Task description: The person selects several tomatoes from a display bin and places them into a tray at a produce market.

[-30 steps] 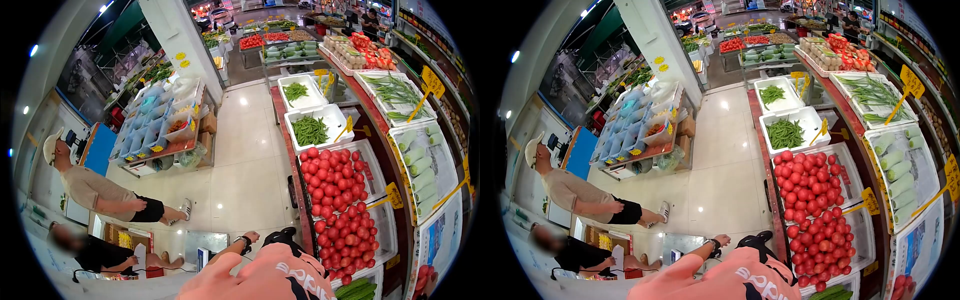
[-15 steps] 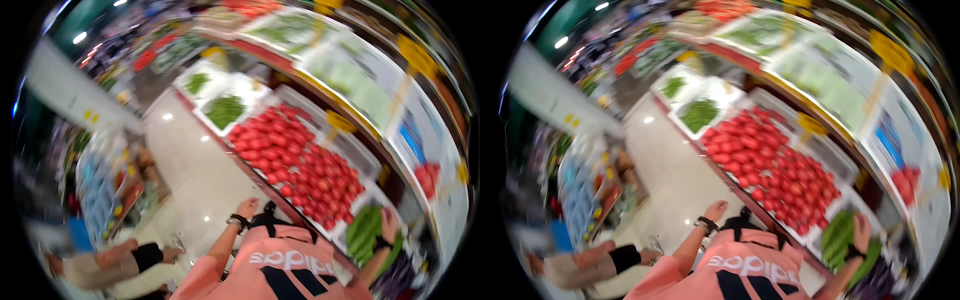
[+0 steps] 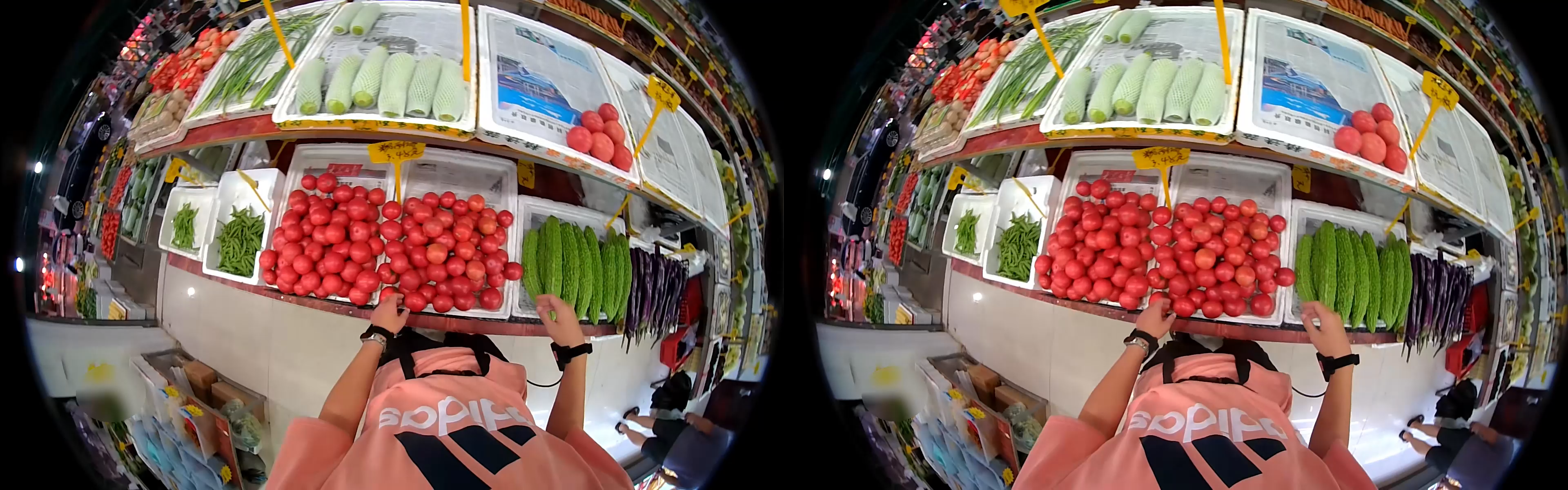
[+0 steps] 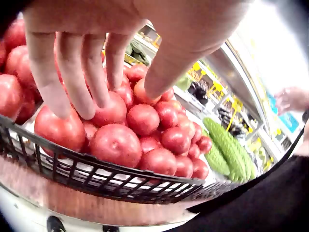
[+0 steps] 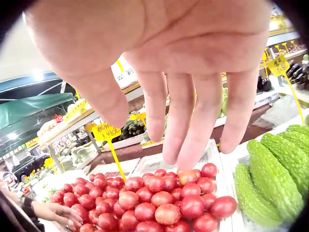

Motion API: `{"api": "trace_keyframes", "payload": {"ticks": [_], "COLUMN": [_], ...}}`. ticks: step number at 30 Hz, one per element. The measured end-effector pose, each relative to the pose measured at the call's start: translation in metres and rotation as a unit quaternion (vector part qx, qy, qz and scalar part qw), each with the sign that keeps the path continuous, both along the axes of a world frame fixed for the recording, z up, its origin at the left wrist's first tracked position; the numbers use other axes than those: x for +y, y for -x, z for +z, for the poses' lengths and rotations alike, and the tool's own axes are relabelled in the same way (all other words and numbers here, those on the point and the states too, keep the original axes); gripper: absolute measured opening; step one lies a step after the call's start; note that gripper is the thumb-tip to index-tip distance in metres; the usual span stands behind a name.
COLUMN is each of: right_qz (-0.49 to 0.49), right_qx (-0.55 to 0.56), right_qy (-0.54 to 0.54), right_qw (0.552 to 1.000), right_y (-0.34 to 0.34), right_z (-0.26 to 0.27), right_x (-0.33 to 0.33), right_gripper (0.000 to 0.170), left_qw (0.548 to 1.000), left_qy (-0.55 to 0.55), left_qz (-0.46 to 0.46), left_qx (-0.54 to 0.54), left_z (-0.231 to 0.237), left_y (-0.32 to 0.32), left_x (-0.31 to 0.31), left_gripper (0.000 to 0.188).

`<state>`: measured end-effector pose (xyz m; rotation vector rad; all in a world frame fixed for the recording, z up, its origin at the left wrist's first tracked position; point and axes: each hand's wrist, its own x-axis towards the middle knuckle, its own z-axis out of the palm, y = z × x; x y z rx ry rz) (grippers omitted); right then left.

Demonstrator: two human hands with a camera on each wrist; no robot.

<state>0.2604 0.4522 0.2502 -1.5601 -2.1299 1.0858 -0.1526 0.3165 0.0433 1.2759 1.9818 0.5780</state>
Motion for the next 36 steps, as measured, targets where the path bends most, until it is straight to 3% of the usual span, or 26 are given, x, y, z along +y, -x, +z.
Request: {"api": "trace_keyframes", "payload": {"ticks": [3, 8, 12, 18, 25, 28, 31, 33, 35, 36], "right_qz": [-0.061, -0.043, -0.094, -0.131, -0.125, -0.118, -0.092, -0.082, -0.065, -0.052], "right_qx": [-0.005, -0.061, -0.069, -0.074, -0.079, -0.066, -0.065, -0.072, -0.067, -0.058], "right_qy": [0.054, -0.014, 0.025, 0.041, 0.064, 0.060, 0.046, 0.046, 0.040, 0.033], "right_qw": [0.997, 0.997, 0.993, 0.988, 0.987, 0.989, 0.993, 0.993, 0.995, 0.996], "right_y": [0.001, -0.013, -0.026, -0.031, -0.015, -0.015, -0.017, -0.010, -0.005, -0.004], "right_z": [0.015, 0.018, 0.015, 0.003, 0.001, -0.003, -0.010, -0.007, -0.008, -0.012], "right_x": [-0.024, -0.052, -0.073, -0.099, -0.105, -0.101, -0.094, -0.088, -0.083, -0.081], "right_gripper": [0.023, 0.025, 0.025, 0.024, 0.024, 0.025, 0.027, 0.026, 0.025, 0.024], "left_qw": [0.985, 0.955, 0.941, 0.945, 0.958, 0.989, 0.992, 0.970, 0.877, 0.797], "left_qy": [0.010, 0.114, 0.133, 0.098, 0.050, 0.105, 0.110, 0.087, 0.132, 0.106], "left_qz": [-0.074, -0.122, -0.124, -0.123, -0.094, -0.019, 0.037, 0.082, 0.080, 0.083], "left_qx": [0.154, 0.243, 0.287, 0.287, 0.265, 0.100, -0.039, -0.211, -0.455, -0.589], "left_z": [0.017, -0.018, -0.032, -0.038, -0.014, 0.003, -0.022, -0.041, -0.013, -0.016], "left_y": [-0.012, -0.032, -0.045, -0.040, -0.028, -0.023, -0.008, -0.003, 0.011, 0.015], "left_x": [0.023, 0.044, 0.046, 0.043, 0.044, 0.045, 0.036, 0.032, 0.032, 0.027], "left_gripper": [0.060, 0.081, 0.079, 0.074, 0.079, 0.082, 0.081, 0.064, 0.051, 0.046]}}
